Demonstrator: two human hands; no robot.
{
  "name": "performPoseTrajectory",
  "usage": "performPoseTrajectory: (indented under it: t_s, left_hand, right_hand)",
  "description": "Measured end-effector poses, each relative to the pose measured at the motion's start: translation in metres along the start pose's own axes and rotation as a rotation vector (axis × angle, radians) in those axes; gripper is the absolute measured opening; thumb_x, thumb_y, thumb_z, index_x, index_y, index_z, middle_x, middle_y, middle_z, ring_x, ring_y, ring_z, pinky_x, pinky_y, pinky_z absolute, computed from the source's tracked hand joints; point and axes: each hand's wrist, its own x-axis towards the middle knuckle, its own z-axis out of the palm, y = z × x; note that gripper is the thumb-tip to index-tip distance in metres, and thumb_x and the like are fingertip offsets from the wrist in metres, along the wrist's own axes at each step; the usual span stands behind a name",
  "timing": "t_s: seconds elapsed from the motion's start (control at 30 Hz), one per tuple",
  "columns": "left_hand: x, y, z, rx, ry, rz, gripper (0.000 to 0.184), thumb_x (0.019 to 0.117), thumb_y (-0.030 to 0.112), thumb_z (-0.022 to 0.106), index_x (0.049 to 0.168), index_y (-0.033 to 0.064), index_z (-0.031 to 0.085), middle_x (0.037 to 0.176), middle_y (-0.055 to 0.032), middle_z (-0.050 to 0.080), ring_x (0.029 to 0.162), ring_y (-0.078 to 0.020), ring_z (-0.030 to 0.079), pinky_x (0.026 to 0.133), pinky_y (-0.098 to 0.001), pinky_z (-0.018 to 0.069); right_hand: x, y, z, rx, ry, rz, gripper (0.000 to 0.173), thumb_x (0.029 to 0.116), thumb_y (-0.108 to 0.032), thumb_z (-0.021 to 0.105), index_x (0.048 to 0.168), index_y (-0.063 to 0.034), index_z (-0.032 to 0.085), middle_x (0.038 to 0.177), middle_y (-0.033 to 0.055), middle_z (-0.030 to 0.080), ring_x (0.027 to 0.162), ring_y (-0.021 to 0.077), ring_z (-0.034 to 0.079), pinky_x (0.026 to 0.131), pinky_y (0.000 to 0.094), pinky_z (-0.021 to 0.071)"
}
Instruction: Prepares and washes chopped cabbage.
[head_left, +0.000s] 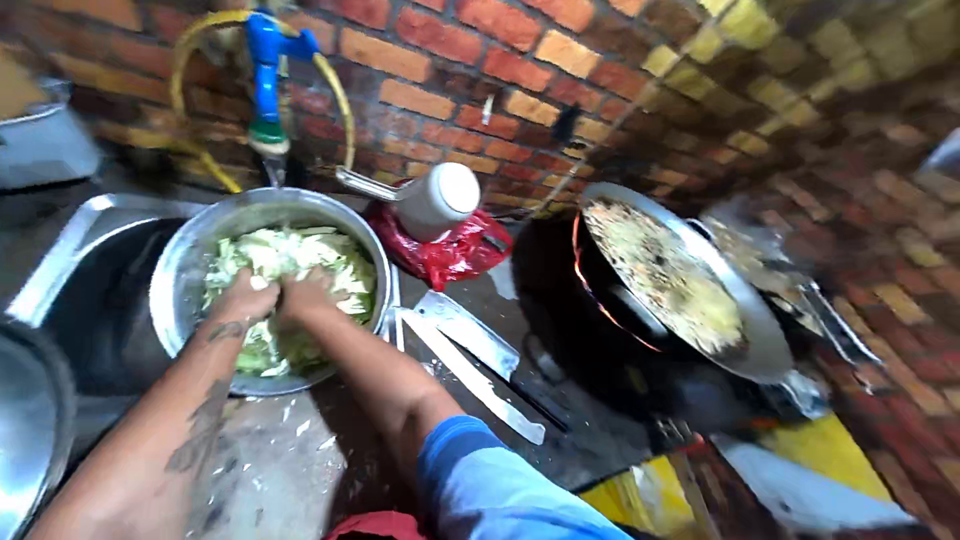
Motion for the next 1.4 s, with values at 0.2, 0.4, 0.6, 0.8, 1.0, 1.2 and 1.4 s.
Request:
performPoseTrajectory:
  t_s: [0.2, 0.4, 0.6, 0.8, 1.0, 1.2, 1.4]
  left_hand:
    - [-0.001, 0.008, -0.021, -0.205, -0.024, 0.037, 0.053, 0.1017, 0.032, 0.064, 0.141, -0.0017, 0.053, 0.140, -0.0353, 0.052, 0.133, -0.0518, 0.048, 0.104, -0.0735, 0.0379]
    - [0.015, 0.015, -0.061, 0.025, 0.098, 0.266, 0.041, 0.1054, 0.032, 0.059, 0.127, -0.0030, 0.062, 0.120, -0.0407, 0.060, 0.114, -0.0613, 0.057, 0.092, -0.0810, 0.0395]
    - [0.034, 0.027, -0.065, 0.244, -0.100, 0.331, 0.034, 0.0936, 0.006, 0.073, 0.127, -0.0001, 0.068, 0.123, -0.0357, 0.063, 0.119, -0.0559, 0.058, 0.097, -0.0757, 0.0414]
    - [0.040, 0.051, -0.055, 0.152, -0.048, 0.220, 0.021, 0.0975, 0.003, 0.066, 0.112, -0.0122, 0.061, 0.102, -0.0346, 0.066, 0.089, -0.0461, 0.067, 0.083, -0.0654, 0.0513]
    - [0.028, 0.073, -0.045, -0.682, -0.074, 0.067, 0.019, 0.1015, 0.009, 0.059, 0.120, 0.0030, 0.057, 0.088, -0.0008, 0.060, 0.069, -0.0026, 0.058, 0.062, -0.0202, 0.0511]
    - [-0.067, 0.146, -0.086, -0.779, -0.149, 0.129, 0.029, 0.1121, 0.009, 0.029, 0.132, -0.0053, 0.046, 0.108, -0.0103, 0.052, 0.090, -0.0099, 0.052, 0.086, -0.0243, 0.0451]
    - [-0.010, 0.139, -0.093, -0.517, -0.100, 0.237, 0.033, 0.1095, 0.026, 0.044, 0.130, 0.0046, 0.058, 0.107, -0.0114, 0.062, 0.088, -0.0177, 0.058, 0.079, -0.0387, 0.0499]
  right_hand:
    - [0.029, -0.002, -0.036, 0.308, -0.072, -0.116, 0.056, 0.0847, -0.012, 0.082, 0.136, -0.0034, 0.062, 0.124, 0.0275, 0.066, 0.117, 0.0430, 0.064, 0.094, 0.0658, 0.0517]
    - [0.008, -0.027, -0.099, 0.203, -0.124, -0.076, 0.043, 0.1000, -0.011, 0.062, 0.140, -0.0008, 0.053, 0.116, 0.0228, 0.066, 0.094, 0.0304, 0.070, 0.074, 0.0481, 0.0596]
    - [0.024, -0.039, -0.117, -0.164, -0.157, -0.214, 0.034, 0.1019, -0.025, 0.063, 0.124, 0.0001, 0.069, 0.129, 0.0205, 0.066, 0.124, 0.0330, 0.061, 0.099, 0.0582, 0.0481]
    - [0.060, -0.036, -0.115, 0.865, -0.047, 0.012, 0.028, 0.1084, -0.017, 0.049, 0.106, 0.0055, 0.065, 0.089, 0.0112, 0.064, 0.072, 0.0146, 0.061, 0.065, 0.0317, 0.0542]
    - [0.046, -0.052, -0.124, 1.214, -0.186, -0.072, 0.024, 0.1086, -0.009, 0.042, 0.111, 0.0062, 0.060, 0.083, 0.0070, 0.057, 0.065, 0.0086, 0.054, 0.061, 0.0233, 0.0519]
    - [-0.019, -0.069, -0.168, 0.223, 0.071, -0.238, 0.020, 0.1012, -0.013, 0.063, 0.104, 0.0051, 0.071, 0.102, 0.0205, 0.070, 0.096, 0.0307, 0.068, 0.081, 0.0524, 0.0542]
    - [-0.009, -0.045, -0.165, 0.377, 0.121, -0.261, 0.029, 0.1005, -0.021, 0.064, 0.115, 0.0039, 0.068, 0.103, 0.0216, 0.071, 0.091, 0.0315, 0.069, 0.081, 0.0526, 0.0571]
